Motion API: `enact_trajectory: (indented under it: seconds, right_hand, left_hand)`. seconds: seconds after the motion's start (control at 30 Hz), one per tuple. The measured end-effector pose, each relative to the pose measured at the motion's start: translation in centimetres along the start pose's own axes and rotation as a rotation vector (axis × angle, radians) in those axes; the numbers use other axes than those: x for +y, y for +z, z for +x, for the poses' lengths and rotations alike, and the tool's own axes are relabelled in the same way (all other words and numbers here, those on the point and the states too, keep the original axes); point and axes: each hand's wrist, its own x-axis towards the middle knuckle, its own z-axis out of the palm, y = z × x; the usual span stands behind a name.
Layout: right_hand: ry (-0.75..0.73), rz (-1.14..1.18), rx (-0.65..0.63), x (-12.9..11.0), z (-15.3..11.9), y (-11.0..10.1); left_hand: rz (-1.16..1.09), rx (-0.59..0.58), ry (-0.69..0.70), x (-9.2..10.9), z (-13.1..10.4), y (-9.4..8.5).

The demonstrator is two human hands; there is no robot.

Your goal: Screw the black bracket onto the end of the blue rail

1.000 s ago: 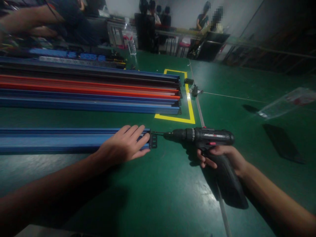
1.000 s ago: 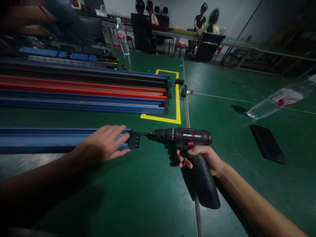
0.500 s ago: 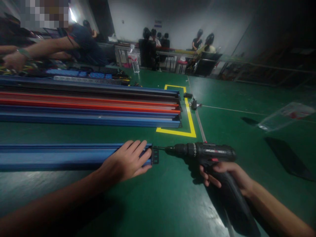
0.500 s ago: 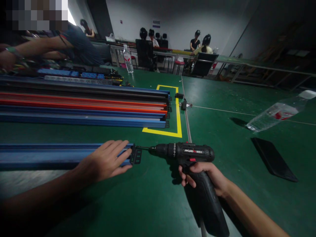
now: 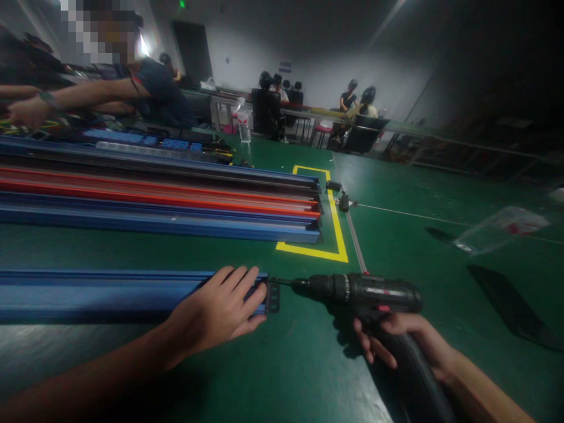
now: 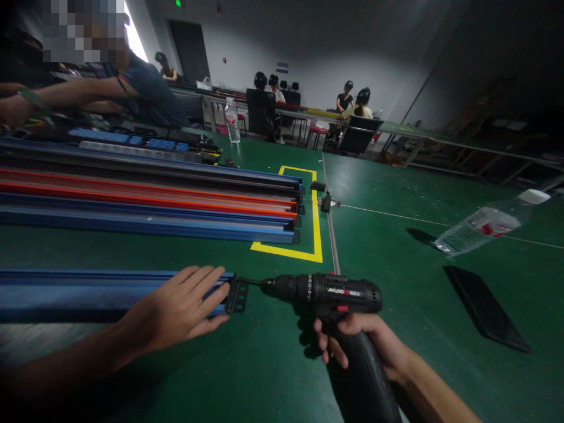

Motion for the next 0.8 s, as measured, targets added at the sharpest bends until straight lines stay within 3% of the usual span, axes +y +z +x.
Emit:
enact_trajectory:
  seconds: [0.8]
  right_hand:
    - [0.003, -0.003, 0.000, 0.32, 0.07, -0.02]
  left_hand:
    - [-0.035, -0.013, 0.029, -0.22, 0.68, -0.52]
